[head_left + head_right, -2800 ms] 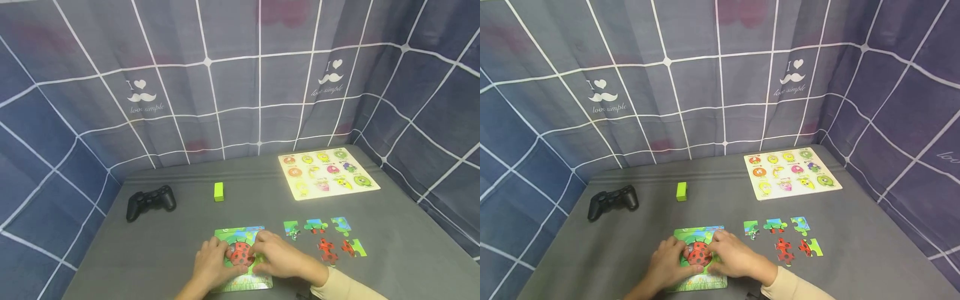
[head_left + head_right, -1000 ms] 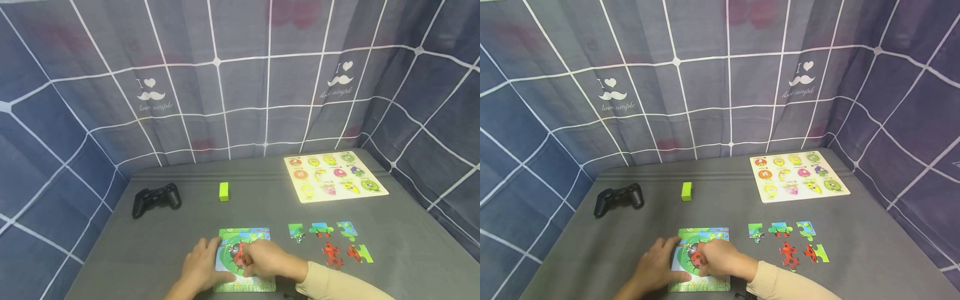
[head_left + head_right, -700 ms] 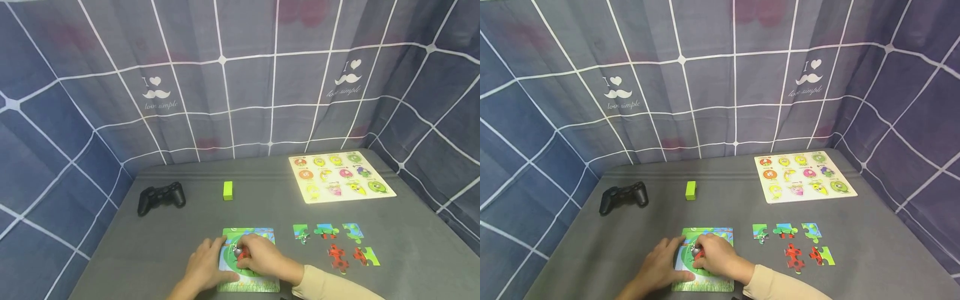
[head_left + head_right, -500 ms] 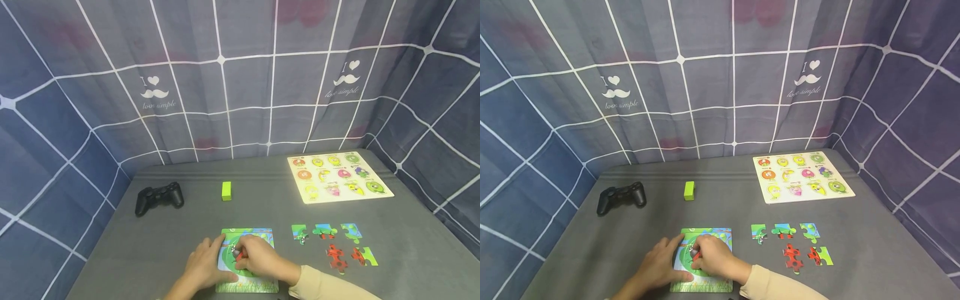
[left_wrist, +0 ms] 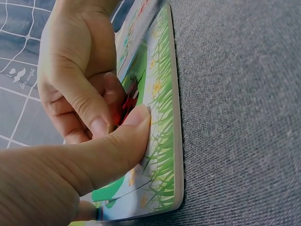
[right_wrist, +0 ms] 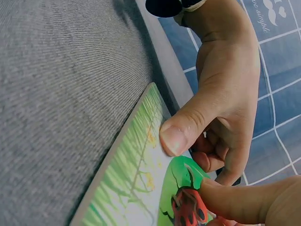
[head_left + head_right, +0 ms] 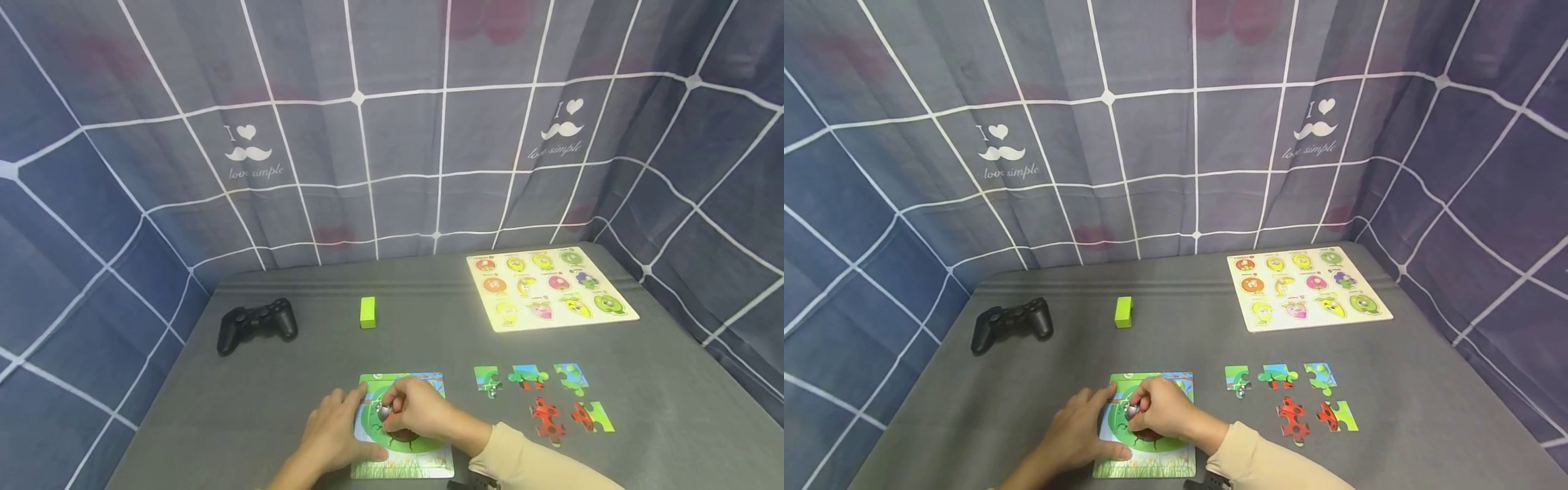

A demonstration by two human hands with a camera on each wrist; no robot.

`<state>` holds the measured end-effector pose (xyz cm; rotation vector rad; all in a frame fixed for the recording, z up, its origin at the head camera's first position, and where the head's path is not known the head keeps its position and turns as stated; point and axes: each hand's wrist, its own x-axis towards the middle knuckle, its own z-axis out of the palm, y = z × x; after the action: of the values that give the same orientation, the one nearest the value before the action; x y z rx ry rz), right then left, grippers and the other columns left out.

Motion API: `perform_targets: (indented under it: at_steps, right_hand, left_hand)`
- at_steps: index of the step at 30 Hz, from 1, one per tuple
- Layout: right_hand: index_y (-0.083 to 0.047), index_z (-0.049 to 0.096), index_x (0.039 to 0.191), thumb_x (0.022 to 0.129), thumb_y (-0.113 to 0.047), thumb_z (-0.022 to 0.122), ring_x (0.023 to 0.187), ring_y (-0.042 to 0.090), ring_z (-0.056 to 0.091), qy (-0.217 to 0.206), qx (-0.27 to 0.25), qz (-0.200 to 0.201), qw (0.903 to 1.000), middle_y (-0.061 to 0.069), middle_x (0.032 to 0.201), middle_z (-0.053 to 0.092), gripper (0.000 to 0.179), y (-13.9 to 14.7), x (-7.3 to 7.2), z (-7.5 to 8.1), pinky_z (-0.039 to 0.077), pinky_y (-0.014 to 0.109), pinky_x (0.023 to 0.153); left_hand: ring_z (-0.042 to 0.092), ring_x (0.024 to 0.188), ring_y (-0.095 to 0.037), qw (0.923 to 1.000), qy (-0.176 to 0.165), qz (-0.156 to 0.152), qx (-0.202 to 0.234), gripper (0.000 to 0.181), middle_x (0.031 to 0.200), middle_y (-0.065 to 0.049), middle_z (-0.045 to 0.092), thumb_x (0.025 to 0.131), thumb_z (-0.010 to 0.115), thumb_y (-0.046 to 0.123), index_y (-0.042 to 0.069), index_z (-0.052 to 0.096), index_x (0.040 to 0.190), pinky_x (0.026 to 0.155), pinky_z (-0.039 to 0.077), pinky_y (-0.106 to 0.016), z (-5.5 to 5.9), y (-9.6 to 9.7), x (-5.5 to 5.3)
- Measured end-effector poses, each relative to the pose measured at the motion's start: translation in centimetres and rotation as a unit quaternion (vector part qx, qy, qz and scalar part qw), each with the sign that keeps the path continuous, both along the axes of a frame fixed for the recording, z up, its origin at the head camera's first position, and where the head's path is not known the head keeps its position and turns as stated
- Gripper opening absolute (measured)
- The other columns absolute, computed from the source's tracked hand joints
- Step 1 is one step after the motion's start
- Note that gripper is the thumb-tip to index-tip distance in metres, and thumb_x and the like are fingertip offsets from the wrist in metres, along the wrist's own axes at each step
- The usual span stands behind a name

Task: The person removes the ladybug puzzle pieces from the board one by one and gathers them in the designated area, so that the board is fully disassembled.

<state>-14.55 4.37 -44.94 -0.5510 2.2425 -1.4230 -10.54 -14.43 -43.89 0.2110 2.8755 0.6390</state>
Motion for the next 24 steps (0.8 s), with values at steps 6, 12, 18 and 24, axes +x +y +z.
perform_targets:
  at_steps: [6, 12, 18, 24]
  right_hand:
    - [0.003, 0.065, 0.097, 0.073, 0.0, 0.08, 0.07, 0.009, 0.055, 0.003, -0.009, 0.0, 1.0, 0.003, 0.083, 0.06, 0.029, 0.0, 0.2, 0.3, 0.048, 0.017, 0.062]
    - [-0.001, 0.067, 0.094, 0.073, -0.004, 0.082, 0.068, 0.004, 0.055, 0.012, -0.016, 0.016, 0.9997, 0.001, 0.083, 0.065, 0.025, -0.4, 1.0, 0.8, 0.047, 0.016, 0.063]
    - [-0.003, 0.07, 0.094, 0.077, -0.015, 0.081, 0.066, -0.01, 0.047, 0.141, 0.04, 0.052, 0.9878, -0.002, 0.081, 0.068, 0.023, -1.0, 2.4, 0.8, 0.047, 0.011, 0.066]
    - [-0.003, 0.063, 0.103, 0.082, -0.009, 0.077, 0.056, -0.005, 0.05, 0.115, -0.005, 0.009, 0.9933, -0.001, 0.071, 0.064, 0.026, 0.1, 2.1, 1.4, 0.045, 0.014, 0.054]
  left_hand:
    - [0.043, 0.086, -0.018, 1.0, 0.004, -0.001, 0.006, 0.112, 0.099, -0.004, 0.052, 0.052, 0.088, 0.06, 0.011, 0.047, 0.144, 0.072, 0.037, -0.034, 0.0, 0.0, 0.1]
    - [0.042, 0.084, -0.017, 0.9999, 0.012, 0.001, 0.007, 0.11, 0.098, -0.003, 0.052, 0.053, 0.088, 0.06, 0.01, 0.048, 0.143, 0.071, 0.036, -0.034, 0.0, -0.1, 0.1]
    - [0.036, 0.079, -0.017, 0.9999, 0.008, -0.002, 0.013, 0.108, 0.09, 0.0, 0.047, 0.056, 0.086, 0.062, 0.012, 0.048, 0.144, 0.066, 0.03, -0.029, 0.0, -0.1, 0.2]
    - [0.039, 0.084, -0.018, 1.0, 0.003, 0.001, 0.009, 0.112, 0.095, -0.001, 0.049, 0.053, 0.087, 0.061, 0.012, 0.046, 0.145, 0.07, 0.034, -0.032, 0.0, -0.2, 0.2]
